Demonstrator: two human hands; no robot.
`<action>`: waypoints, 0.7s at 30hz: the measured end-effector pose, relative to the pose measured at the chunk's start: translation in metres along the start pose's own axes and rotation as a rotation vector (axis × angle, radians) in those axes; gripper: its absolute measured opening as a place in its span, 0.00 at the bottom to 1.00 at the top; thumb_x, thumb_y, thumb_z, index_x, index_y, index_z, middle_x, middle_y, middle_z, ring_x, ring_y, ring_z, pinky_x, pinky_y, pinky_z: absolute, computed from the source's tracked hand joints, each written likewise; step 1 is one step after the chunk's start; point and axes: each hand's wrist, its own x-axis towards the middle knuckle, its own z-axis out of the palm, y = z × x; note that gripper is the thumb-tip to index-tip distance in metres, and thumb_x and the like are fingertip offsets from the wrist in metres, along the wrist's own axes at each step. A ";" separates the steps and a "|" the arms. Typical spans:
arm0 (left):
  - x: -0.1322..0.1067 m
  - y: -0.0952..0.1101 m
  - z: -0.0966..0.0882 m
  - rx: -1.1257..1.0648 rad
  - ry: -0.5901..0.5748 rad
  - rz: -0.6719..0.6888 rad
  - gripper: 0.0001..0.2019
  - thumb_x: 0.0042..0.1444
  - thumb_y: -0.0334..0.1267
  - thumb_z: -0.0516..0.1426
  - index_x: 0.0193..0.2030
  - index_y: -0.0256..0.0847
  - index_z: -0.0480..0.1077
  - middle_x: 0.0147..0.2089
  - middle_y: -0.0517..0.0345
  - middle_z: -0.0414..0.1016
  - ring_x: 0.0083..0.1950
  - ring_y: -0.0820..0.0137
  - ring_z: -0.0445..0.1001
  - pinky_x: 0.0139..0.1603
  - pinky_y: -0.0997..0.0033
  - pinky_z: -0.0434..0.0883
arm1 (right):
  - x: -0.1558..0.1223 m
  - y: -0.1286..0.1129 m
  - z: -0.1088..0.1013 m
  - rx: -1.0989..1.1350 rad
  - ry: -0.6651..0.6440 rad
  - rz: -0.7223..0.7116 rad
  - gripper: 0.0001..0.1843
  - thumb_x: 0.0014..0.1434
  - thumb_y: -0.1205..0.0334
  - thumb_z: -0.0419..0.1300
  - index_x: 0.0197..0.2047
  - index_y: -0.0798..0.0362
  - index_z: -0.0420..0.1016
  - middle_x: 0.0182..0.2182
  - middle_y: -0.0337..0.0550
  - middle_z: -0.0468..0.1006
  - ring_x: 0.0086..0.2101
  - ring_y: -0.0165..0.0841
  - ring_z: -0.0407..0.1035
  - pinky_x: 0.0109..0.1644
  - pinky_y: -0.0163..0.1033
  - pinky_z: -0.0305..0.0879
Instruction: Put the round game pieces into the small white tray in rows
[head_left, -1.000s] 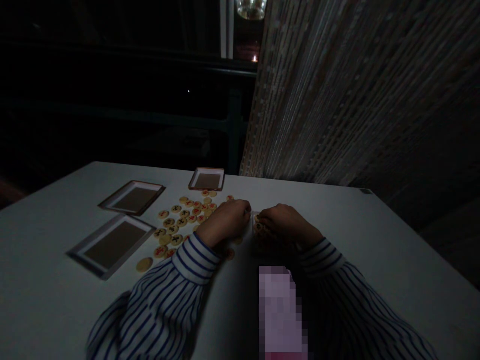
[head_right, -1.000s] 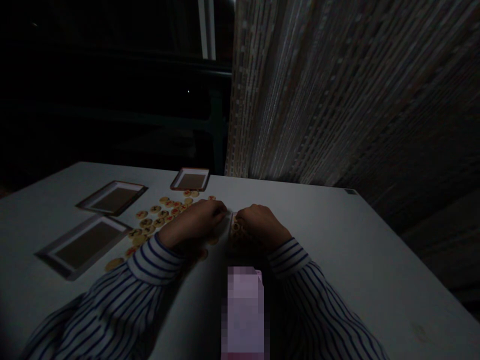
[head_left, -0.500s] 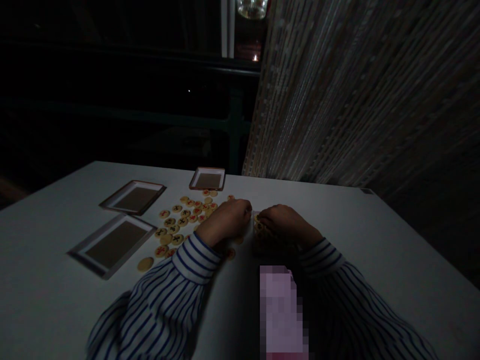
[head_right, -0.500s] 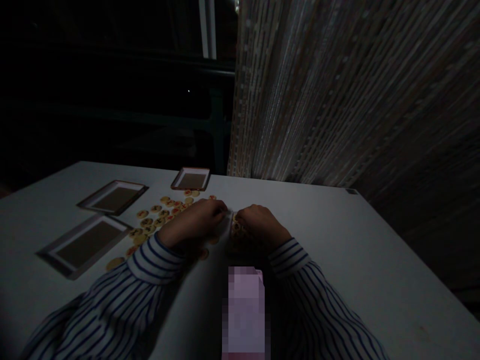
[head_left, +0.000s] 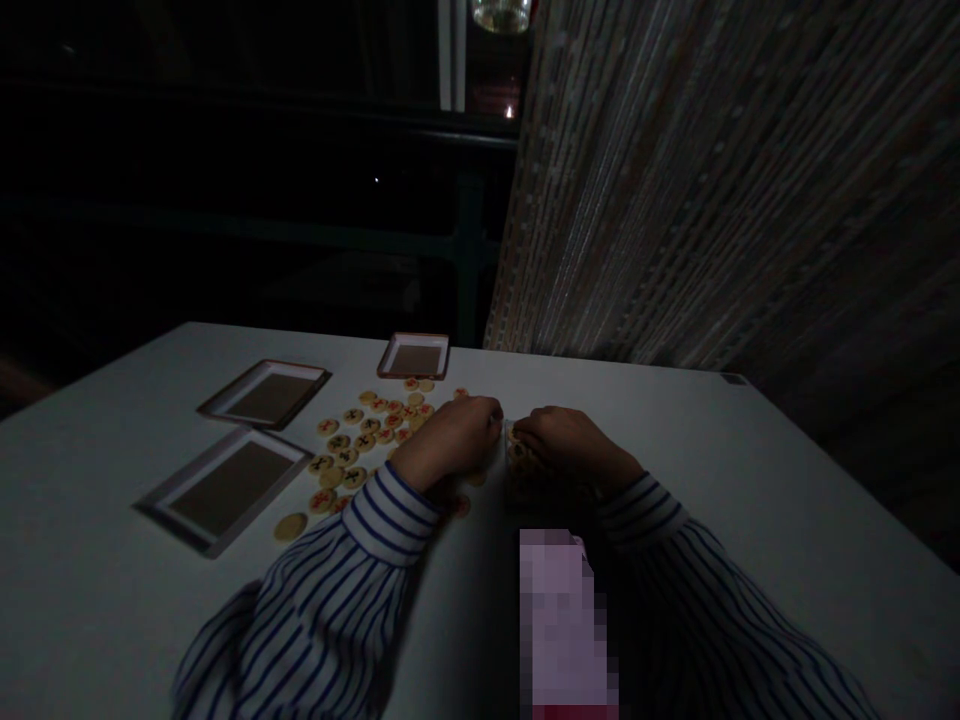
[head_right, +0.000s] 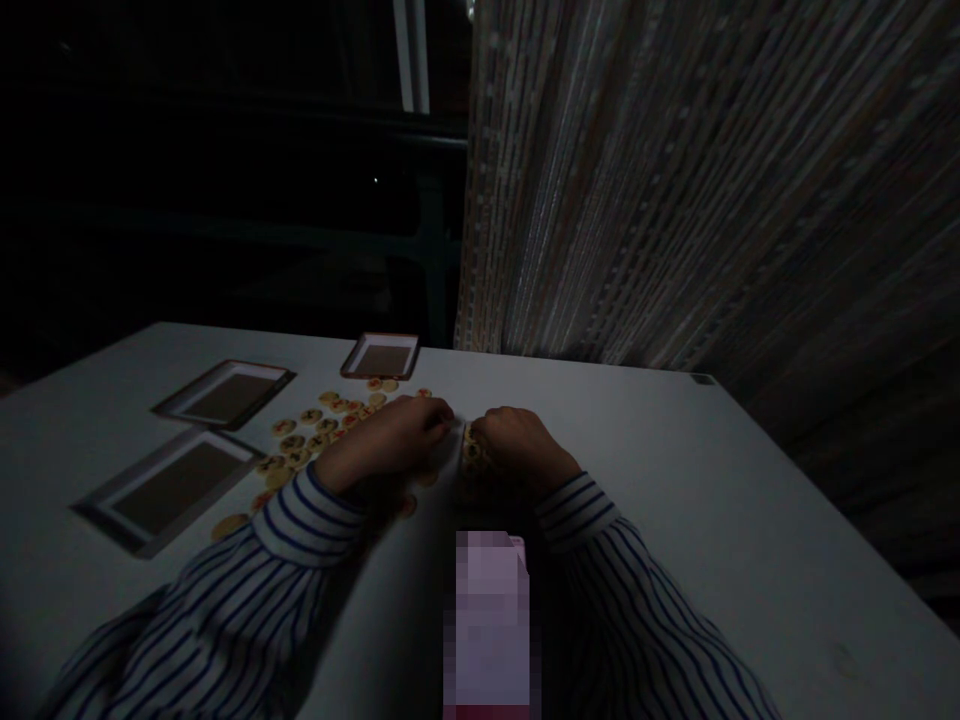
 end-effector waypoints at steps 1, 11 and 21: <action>0.000 0.000 0.000 0.001 -0.002 0.000 0.13 0.54 0.34 0.47 0.41 0.38 0.70 0.41 0.50 0.75 0.40 0.66 0.73 0.39 0.69 0.66 | 0.000 0.000 0.000 -0.001 -0.002 0.000 0.15 0.61 0.57 0.46 0.40 0.51 0.72 0.35 0.45 0.76 0.35 0.33 0.68 0.33 0.35 0.55; 0.001 -0.002 0.002 -0.012 0.001 -0.006 0.13 0.54 0.35 0.47 0.42 0.38 0.70 0.40 0.50 0.75 0.40 0.67 0.72 0.38 0.70 0.65 | 0.001 0.001 0.001 0.011 0.003 -0.017 0.15 0.61 0.57 0.46 0.39 0.51 0.73 0.35 0.46 0.77 0.36 0.34 0.68 0.35 0.34 0.56; 0.000 -0.002 0.001 -0.009 0.015 0.009 0.12 0.54 0.34 0.47 0.40 0.38 0.70 0.39 0.51 0.75 0.39 0.67 0.72 0.37 0.71 0.65 | -0.002 -0.001 -0.008 0.038 -0.016 0.044 0.17 0.62 0.58 0.44 0.39 0.53 0.73 0.37 0.48 0.76 0.40 0.35 0.68 0.40 0.36 0.57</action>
